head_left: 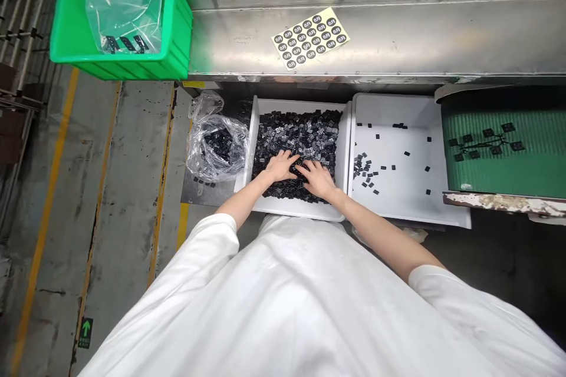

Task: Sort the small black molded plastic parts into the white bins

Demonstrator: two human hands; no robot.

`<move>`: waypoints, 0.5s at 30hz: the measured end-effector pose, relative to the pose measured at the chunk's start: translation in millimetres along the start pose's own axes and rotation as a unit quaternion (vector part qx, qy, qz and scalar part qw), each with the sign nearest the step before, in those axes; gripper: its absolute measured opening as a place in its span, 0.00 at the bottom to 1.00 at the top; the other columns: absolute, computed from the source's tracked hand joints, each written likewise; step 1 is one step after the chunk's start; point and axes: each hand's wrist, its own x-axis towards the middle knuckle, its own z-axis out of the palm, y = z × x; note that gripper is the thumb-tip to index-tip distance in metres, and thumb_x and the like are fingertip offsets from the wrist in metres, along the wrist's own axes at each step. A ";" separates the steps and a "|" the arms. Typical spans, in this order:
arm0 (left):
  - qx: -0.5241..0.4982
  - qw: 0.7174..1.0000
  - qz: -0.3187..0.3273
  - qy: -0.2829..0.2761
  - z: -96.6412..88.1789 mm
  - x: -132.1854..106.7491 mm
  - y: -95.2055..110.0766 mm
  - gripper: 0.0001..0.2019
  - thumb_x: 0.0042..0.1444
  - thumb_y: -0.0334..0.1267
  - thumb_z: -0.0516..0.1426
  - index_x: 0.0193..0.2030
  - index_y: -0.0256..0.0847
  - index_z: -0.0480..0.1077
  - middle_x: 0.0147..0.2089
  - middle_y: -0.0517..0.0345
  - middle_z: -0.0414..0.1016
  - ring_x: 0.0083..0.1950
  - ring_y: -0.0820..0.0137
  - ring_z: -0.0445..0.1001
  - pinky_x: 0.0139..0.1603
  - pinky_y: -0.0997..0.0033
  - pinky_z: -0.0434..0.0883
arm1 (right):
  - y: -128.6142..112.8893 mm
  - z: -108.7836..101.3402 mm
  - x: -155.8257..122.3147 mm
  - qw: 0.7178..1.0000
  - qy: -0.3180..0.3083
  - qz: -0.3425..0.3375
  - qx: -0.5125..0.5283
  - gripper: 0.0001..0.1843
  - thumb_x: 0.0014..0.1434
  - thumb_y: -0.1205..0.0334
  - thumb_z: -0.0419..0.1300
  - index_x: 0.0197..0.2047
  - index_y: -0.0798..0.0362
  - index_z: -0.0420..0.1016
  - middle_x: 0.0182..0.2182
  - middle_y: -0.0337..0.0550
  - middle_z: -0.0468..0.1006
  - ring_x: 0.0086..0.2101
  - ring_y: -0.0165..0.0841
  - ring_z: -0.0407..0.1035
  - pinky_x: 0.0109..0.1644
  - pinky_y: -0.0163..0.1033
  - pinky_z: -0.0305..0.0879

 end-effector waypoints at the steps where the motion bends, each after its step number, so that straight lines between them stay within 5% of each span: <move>1: 0.013 1.000 0.007 -0.011 -0.3 4.5 1.6 0.41 0.57 0.51 0.67 0.75 0.47 0.61 0.70 0.40 0.63 0.69 0.46 0.62 0.61 0.52 0.71 | -0.4 0.3 5.1 1.000 0.004 0.012 0.003 0.34 0.61 0.67 0.63 0.70 0.48 0.69 0.66 0.55 0.67 0.61 0.56 0.62 0.58 0.59 0.71; 5: -0.045 0.999 -0.001 0.014 4.7 17.6 4.0 0.28 0.56 0.44 0.68 0.64 0.50 0.72 0.62 0.44 0.70 0.65 0.47 0.67 0.62 0.52 0.70 | 23.4 -5.7 17.7 0.986 0.059 0.082 0.135 0.21 0.58 0.66 0.62 0.55 0.49 0.79 0.55 0.51 0.76 0.53 0.52 0.69 0.55 0.56 0.73; 8: -0.237 0.968 -0.045 0.070 12.2 22.4 3.1 0.11 0.57 0.42 0.66 0.47 0.47 0.76 0.44 0.54 0.75 0.51 0.57 0.75 0.56 0.57 0.74 | 51.3 -13.0 12.2 0.905 0.138 0.182 0.359 0.12 0.53 0.62 0.65 0.42 0.49 0.80 0.44 0.45 0.79 0.43 0.45 0.73 0.51 0.54 0.75; 12: -0.557 0.818 -0.101 0.100 17.3 19.7 8.2 0.07 0.57 0.39 0.63 0.39 0.43 0.70 0.32 0.62 0.68 0.36 0.70 0.72 0.37 0.70 0.77 | 68.0 -22.0 -3.0 0.719 0.155 0.260 0.626 0.15 0.44 0.58 0.70 0.38 0.49 0.76 0.33 0.40 0.74 0.37 0.39 0.72 0.42 0.49 0.78; 15: -0.677 0.725 -0.089 0.089 12.4 12.2 19.9 0.11 0.56 0.40 0.65 0.41 0.42 0.69 0.35 0.60 0.71 0.37 0.72 0.74 0.33 0.75 0.77 | 61.9 -27.0 -10.0 0.651 0.149 0.255 0.699 0.20 0.42 0.59 0.72 0.39 0.47 0.74 0.33 0.38 0.74 0.37 0.37 0.72 0.40 0.45 0.77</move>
